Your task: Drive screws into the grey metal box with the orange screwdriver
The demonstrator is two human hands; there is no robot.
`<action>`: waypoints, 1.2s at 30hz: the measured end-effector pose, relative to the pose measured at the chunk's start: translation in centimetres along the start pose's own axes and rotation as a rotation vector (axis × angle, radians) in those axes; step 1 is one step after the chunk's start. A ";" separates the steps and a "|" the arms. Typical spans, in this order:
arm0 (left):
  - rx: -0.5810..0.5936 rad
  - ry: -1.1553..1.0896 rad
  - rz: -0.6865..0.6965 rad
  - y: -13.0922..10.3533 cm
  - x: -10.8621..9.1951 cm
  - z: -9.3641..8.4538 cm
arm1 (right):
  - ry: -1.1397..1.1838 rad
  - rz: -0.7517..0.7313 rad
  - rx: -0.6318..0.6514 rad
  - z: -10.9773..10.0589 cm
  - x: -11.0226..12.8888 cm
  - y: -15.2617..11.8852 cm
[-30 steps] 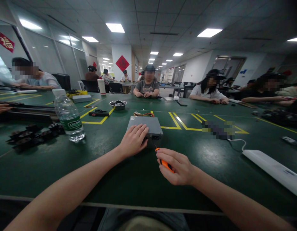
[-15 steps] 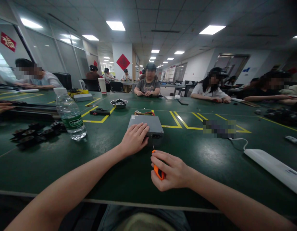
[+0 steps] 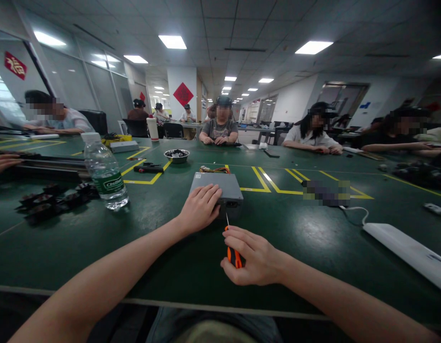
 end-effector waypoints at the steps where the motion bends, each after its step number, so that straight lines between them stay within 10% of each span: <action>1: 0.006 0.003 0.000 0.0 0.0 0.0 | 0.006 0.019 -0.021 -0.3 -0.1 0.2; 36: -0.034 -0.011 0.006 0.0 0.0 -0.1 | -0.118 -0.061 -0.024 -1.8 -0.3 0.4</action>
Point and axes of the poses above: each hand's wrist, its own y-axis towards the middle knuckle, its own z-axis out of the palm, x = y × z, the point moved 4 cm from there along y, towards the middle knuckle, and after that the axes turned 5 degrees about y, right-handed, at the moved point
